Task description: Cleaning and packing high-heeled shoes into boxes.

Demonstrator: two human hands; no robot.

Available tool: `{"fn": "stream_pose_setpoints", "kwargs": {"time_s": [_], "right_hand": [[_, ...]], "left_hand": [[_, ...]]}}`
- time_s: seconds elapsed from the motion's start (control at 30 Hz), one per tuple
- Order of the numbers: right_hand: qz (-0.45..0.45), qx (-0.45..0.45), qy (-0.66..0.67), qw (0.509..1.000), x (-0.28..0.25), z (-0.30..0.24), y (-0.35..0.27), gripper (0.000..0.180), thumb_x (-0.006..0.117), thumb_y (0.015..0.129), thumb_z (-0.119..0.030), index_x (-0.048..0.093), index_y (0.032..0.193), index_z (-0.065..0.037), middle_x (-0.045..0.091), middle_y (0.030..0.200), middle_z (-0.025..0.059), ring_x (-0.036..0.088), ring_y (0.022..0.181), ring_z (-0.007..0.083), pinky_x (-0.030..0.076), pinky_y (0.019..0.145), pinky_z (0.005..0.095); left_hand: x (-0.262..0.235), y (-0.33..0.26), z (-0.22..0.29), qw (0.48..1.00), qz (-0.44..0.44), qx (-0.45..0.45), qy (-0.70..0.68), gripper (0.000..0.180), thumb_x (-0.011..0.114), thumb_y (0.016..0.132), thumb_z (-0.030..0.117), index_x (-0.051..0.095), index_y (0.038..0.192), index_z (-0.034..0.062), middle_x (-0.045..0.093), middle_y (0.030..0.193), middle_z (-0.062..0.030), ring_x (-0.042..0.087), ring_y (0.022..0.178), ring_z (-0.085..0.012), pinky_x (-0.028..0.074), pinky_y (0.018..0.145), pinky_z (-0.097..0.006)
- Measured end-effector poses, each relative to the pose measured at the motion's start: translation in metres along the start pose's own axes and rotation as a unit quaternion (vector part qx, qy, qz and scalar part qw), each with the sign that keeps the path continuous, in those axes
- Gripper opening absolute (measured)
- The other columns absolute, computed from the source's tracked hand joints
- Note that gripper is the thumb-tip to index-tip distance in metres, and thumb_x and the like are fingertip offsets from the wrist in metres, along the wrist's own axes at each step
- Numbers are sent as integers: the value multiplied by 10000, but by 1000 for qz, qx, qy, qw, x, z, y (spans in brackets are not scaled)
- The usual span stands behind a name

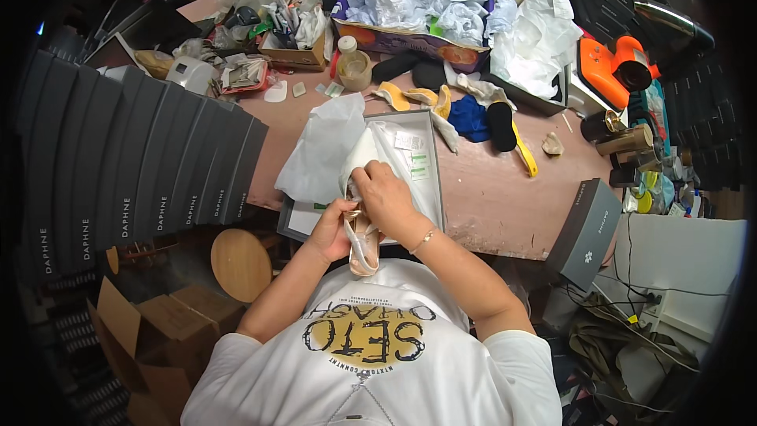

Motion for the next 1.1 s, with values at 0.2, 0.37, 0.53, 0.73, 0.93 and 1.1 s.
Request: {"fn": "stream_pose_setpoints", "kwargs": {"time_s": [0.2,0.37,0.53,0.73,0.93,1.1], "right_hand": [[-6,-39,124,992,-10,-2,-34,266,683,785,-101,641,1042,-44,587,1084,119,562,1009,358,464,866,392],[141,-20,11,990,-10,26,-22,404,732,752,-185,547,1085,-50,535,1033,118,515,1028,321,425,911,396],[160,98,249,950,-14,48,-22,758,717,727,-166,363,1386,-46,569,1131,243,586,999,298,469,829,375],[113,171,36,978,-32,55,6,803,672,780,-147,252,1458,-56,597,1116,239,620,934,253,486,811,343],[109,108,487,860,-51,16,-49,644,686,846,-123,362,1398,-59,522,1182,103,543,962,146,474,802,261],[27,68,398,914,-17,-30,-80,400,741,810,-157,596,1161,-35,608,939,53,586,822,124,489,718,257]], "left_hand": [[5,-3,-3,998,-11,-24,61,465,545,825,289,489,1200,21,605,1075,-137,624,960,-269,532,843,-441],[12,-1,-25,999,7,-26,47,446,500,837,308,515,1181,24,626,1031,-158,649,879,-288,564,760,-443],[24,4,-16,997,-37,-18,72,462,439,846,330,538,1154,0,646,989,-164,667,809,-289,575,706,-403],[45,-9,13,977,44,141,155,399,479,982,344,474,1240,41,619,1029,-105,643,888,-194,554,729,-318],[10,-20,40,998,-16,67,-1,313,496,963,237,491,1177,8,594,959,-131,596,737,-180,541,598,-280],[9,-13,28,967,-173,-52,-179,369,486,968,256,470,1121,-79,531,917,-121,541,712,-164,534,573,-259]]}}
Point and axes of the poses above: each hand's wrist, its own y-axis towards the middle knuckle, its own x-axis out of the palm, z = x × y, the point moved 6 cm from there along y, towards the middle knuckle
